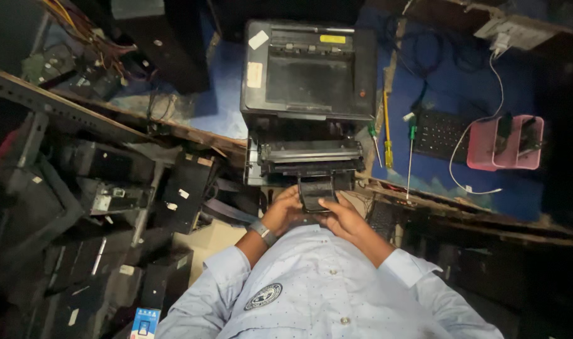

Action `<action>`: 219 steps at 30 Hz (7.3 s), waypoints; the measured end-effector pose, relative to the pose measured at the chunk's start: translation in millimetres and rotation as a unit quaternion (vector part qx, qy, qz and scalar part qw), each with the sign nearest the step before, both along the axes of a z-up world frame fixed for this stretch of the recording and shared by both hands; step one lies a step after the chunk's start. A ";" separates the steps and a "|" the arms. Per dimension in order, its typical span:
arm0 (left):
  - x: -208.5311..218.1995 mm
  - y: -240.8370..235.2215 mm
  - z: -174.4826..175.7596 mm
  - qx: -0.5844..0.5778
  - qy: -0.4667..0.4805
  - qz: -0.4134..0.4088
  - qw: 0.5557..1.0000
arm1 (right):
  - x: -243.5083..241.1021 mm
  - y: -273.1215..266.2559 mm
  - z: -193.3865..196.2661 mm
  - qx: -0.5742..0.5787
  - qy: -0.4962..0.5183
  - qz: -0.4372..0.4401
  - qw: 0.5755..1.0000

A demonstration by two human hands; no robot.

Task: The person opens the front cover of a laser printer, removes the toner cartridge, and uses a screwdriver to adjust internal components. The person then closes the cover, flips the printer over, and uses the screwdriver to remove screws from the bottom panel.

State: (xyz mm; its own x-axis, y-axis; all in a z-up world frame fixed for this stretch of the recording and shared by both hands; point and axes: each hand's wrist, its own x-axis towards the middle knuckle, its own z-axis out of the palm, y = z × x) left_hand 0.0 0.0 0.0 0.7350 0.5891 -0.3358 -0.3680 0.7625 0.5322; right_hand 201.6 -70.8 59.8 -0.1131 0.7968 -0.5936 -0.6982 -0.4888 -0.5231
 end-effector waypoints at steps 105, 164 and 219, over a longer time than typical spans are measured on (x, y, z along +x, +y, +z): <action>62.7 199.9 -38.6 0.495 0.510 0.122 0.693 | 14.4 227.4 -54.9 0.036 -0.082 -0.200 0.976; 92.4 156.6 -50.7 0.111 0.192 0.167 0.961 | 72.8 55.8 -68.0 -0.033 -0.255 -0.106 0.960; 109.5 168.2 23.9 0.184 0.315 0.261 0.894 | 68.9 215.4 -82.2 0.034 -0.242 0.057 0.968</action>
State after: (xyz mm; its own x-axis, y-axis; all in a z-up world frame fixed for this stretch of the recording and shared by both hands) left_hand 109.5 168.2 23.9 0.0605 0.9522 -0.2994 -0.1621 0.3054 0.9383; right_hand 270.5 144.6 -22.4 0.0753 0.8349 -0.5452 -0.3055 -0.5011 -0.8097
